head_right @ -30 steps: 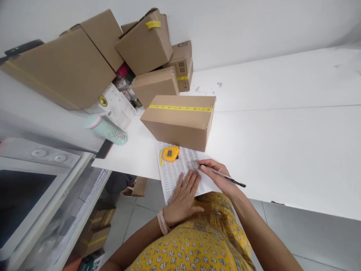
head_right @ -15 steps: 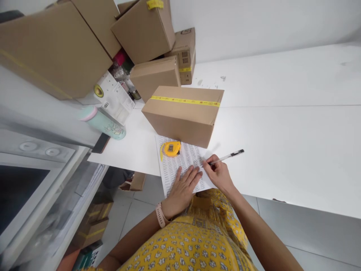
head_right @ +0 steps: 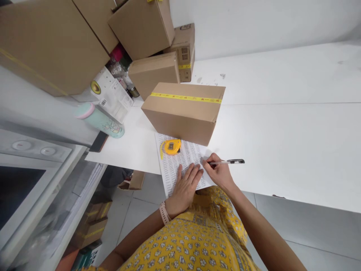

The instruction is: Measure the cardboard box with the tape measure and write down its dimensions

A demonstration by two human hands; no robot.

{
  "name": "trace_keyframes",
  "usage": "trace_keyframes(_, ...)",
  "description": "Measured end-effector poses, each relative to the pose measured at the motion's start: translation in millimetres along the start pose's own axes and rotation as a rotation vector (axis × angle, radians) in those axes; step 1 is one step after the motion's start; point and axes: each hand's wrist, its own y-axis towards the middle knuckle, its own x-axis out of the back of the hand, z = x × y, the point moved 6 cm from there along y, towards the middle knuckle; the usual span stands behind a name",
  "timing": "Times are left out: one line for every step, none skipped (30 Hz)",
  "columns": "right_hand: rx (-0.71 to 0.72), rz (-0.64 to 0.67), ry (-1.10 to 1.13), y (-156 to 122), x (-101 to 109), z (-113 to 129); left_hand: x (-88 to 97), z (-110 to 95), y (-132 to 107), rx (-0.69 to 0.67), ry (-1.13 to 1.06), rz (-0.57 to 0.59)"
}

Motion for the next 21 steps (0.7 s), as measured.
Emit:
trace_keyframes(0.006, -0.004, -0.007, 0.1, 0.1, -0.2, 0.3, -0.1, 0.1, 0.001, -0.005, -0.003)
trace_keyframes(0.012, -0.008, -0.014, 0.2, 0.3, -0.6, 0.4, -0.2, 0.2, 0.002, -0.012, -0.005)
trace_keyframes(0.017, -0.011, -0.021, 0.3, 0.4, -0.9, 0.2, -0.3, 0.3, 0.003, -0.018, -0.003)
trace_keyframes(0.019, -0.01, -0.026, 0.4, 0.4, -1.2, 0.0, -0.2, 0.4, 0.004, -0.024, -0.002)
trace_keyframes(0.021, -0.006, -0.029, 0.5, 0.4, -1.4, -0.1, -0.1, 0.5, 0.006, -0.03, -0.002)
trace_keyframes(0.021, -0.001, -0.029, 0.6, 0.2, -1.3, -0.2, 0.0, 0.6, 0.007, -0.036, -0.003)
trace_keyframes(0.021, 0.005, -0.027, 0.7, 0.1, -1.2, -0.2, 0.2, 0.6, 0.007, -0.043, -0.005)
trace_keyframes(0.022, 0.009, -0.025, 0.7, 0.1, -1.0, -0.1, 0.3, 0.5, 0.007, -0.051, -0.009)
trace_keyframes(0.023, 0.013, -0.022, 0.8, 0.1, -0.8, 0.0, 0.4, 0.4, 0.007, -0.058, -0.012)
trace_keyframes(0.025, 0.018, -0.019, 0.8, 0.0, -0.7, 0.0, 0.5, 0.3, 0.007, -0.063, -0.013)
trace_keyframes(0.027, 0.021, -0.017, 0.7, -0.1, -0.8, -0.1, 0.5, 0.2, 0.005, -0.066, -0.013)
trace_keyframes(0.029, 0.026, -0.017, 0.7, -0.3, -1.2, -0.2, 0.6, 0.1, 0.005, -0.066, -0.012)
trace_keyframes(0.03, 0.03, -0.019, 0.6, -0.5, -1.8, -0.3, 0.6, 0.1, 0.005, -0.065, -0.01)
trace_keyframes(0.03, 0.035, -0.022, 0.6, -0.9, -2.6, -0.3, 0.6, 0.1, 0.004, -0.062, -0.009)
trace_keyframes(0.03, 0.04, -0.025, 0.5, -1.3, -3.3, -0.3, 0.6, 0.2, 0.005, -0.059, -0.007)
trace_keyframes(0.031, 0.043, -0.027, 0.5, -1.6, -4.0, -0.3, 0.6, 0.3, 0.005, -0.057, -0.005)
trace_keyframes(0.031, 0.044, -0.027, 0.5, -1.8, -4.4, -0.3, 0.6, 0.5, 0.006, -0.054, -0.003)
trace_keyframes(0.031, 0.044, -0.026, 0.6, -1.9, -4.6, -0.2, 0.7, 0.5, 0.007, -0.052, -0.002)
trace_keyframes(0.031, 0.04, -0.024, 0.7, -1.8, -4.5, -0.1, 0.6, 0.6, 0.007, -0.049, -0.002)
trace_keyframes(0.031, 0.035, -0.022, 0.8, -1.6, -4.0, 0.2, 0.6, 0.6, 0.007, -0.047, -0.004)
trace_keyframes(0.03, 0.03, -0.019, 1.0, -1.4, -3.4, 0.4, 0.6, 0.6, 0.007, -0.045, -0.008)
